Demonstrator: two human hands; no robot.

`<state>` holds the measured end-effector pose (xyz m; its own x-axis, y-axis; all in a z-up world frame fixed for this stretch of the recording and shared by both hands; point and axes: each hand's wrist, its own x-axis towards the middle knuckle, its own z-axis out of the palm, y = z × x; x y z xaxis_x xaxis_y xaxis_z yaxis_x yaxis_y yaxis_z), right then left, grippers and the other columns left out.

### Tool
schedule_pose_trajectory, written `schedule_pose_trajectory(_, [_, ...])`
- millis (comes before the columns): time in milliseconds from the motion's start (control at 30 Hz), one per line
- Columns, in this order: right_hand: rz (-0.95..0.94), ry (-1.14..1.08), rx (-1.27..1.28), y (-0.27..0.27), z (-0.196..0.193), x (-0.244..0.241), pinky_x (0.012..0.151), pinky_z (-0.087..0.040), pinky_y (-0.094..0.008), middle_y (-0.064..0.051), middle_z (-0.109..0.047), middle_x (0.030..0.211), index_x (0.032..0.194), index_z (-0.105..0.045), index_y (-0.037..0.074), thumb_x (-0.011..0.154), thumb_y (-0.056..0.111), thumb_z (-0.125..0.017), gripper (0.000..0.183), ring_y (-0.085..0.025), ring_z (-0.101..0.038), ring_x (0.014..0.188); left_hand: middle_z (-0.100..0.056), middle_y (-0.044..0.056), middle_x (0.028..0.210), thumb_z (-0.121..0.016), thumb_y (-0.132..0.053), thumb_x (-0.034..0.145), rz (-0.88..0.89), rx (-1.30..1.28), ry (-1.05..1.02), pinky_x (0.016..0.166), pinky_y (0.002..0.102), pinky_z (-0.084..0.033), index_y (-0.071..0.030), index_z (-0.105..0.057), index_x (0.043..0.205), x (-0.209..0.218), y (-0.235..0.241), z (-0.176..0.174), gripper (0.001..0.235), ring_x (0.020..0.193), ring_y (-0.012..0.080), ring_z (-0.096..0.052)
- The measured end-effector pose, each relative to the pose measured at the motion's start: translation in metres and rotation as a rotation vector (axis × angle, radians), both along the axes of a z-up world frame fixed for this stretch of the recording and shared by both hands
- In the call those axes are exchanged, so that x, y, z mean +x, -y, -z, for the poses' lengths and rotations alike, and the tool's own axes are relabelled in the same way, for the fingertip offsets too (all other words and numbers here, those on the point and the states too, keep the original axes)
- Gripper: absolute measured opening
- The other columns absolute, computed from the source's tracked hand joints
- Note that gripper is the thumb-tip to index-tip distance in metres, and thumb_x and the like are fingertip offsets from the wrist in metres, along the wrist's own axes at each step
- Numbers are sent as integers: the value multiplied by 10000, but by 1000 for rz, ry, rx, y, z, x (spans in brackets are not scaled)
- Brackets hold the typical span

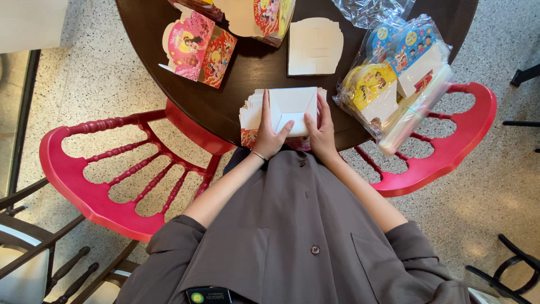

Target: The person assembles small, flat-packed paper boxes by folding and interlocking the flaps. They handle multiple boxes one at a time, placing completed units on the table.

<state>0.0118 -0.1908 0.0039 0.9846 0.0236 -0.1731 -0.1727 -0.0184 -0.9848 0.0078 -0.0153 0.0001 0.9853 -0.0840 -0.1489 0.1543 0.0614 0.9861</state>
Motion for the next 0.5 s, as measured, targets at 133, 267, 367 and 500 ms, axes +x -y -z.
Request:
schedule_pose_trajectory(133, [60, -16, 5, -8, 4, 5, 1222, -370, -365, -197, -464, 1582, 1590, -325, 1, 1039, 83, -608, 625, -259, -457, 1468, -307, 229, 1681, -713, -225, 982, -73, 148, 13, 1247, 390, -353, -31, -54, 1665, 2, 4, -2, 969, 1531, 319, -397])
schedule_pose_trajectory(267, [-21, -40, -52, -2, -3, 1, 1225, -315, -372, -203, -360, 1645, 1625, -256, 21, 1040, 75, -574, 668, -277, -377, 1509, -248, 231, 1687, -691, -231, 989, -28, 94, -74, 1246, 378, -320, -6, -4, 1646, -1, -4, 3, 977, 1539, 311, -352])
schedule_pose_trajectory(367, [-116, 33, -159, 0, -5, -3, 1242, -282, -378, -206, -323, 1670, 1643, -192, 26, 1047, 73, -545, 695, -290, -346, 1534, -142, 247, 1696, -653, -199, 989, 85, 60, -9, 1262, 384, -214, 25, 64, 1622, -5, -13, 11, 982, 1568, 324, -213])
schedule_pose_trajectory(500, [-84, 39, -267, 0, 1, -5, 1243, -302, -367, -201, -337, 1663, 1644, -199, 23, 1032, 82, -529, 698, -284, -365, 1529, -103, 241, 1737, -549, -163, 1038, 63, 154, 62, 1306, 380, -145, 24, 26, 1642, -6, -6, 21, 854, 1619, 318, -137])
